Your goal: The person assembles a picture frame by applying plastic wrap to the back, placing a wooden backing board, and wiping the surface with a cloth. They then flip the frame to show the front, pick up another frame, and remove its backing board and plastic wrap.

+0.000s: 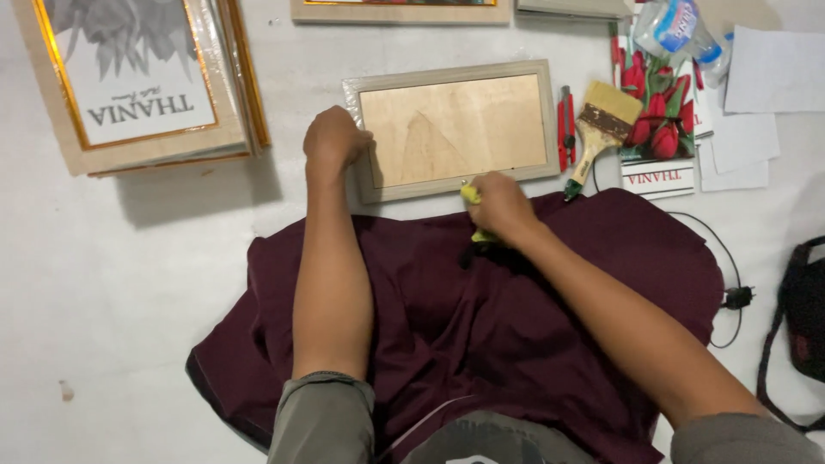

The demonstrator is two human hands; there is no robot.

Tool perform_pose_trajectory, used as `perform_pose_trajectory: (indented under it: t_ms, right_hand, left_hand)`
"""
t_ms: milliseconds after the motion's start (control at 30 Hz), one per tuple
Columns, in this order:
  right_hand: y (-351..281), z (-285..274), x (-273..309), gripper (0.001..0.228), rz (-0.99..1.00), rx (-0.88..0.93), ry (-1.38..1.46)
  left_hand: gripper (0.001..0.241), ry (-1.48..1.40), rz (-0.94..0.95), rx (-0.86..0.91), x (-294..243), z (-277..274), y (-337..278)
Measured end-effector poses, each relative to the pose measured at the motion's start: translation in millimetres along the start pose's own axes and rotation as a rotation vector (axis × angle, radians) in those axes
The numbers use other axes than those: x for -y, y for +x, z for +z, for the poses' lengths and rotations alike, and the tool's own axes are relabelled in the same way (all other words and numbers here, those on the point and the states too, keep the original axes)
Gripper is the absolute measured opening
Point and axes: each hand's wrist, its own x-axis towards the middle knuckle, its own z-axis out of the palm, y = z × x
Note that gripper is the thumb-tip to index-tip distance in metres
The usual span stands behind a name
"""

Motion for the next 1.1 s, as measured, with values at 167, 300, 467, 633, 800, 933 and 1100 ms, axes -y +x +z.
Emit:
perform_pose_trajectory:
  t_ms: [167,300,467,633,800,933,1100]
  right_hand:
    - [17,22,-35,0.023,0.043,-0.029,-0.086]
    - [4,-5,32,0.032,-0.033,-0.006,-0.048]
    - [10,37,83,0.023,-0.199,-0.066,0.085]
    - [22,28,131,0.018,-0.263,0.036,0.165]
    - [40,39,142,0.023,-0.536,-0.265,0.029]
    - [39,22,143,0.019,-0.417,0.035,-0.111]
    - [90,-34,134,0.034,0.074,-0.061,0.032]
  left_hand:
    - [0.039,-0.03,-0.012,-0.055,11,9,14]
    - [0.029,-0.026,-0.05,-0.06,5,0,11]
    - [0.026,-0.057,-0.021,-0.082,12,4,19]
    - [0.022,-0.07,-0.044,-0.102,10,4,22]
    - [0.026,-0.05,-0.062,-0.072,6,-4,13]
    - [0.026,-0.069,-0.069,-0.085,1,-7,4]
    - [0.058,-0.111,-0.114,0.089,-14,-10,-3]
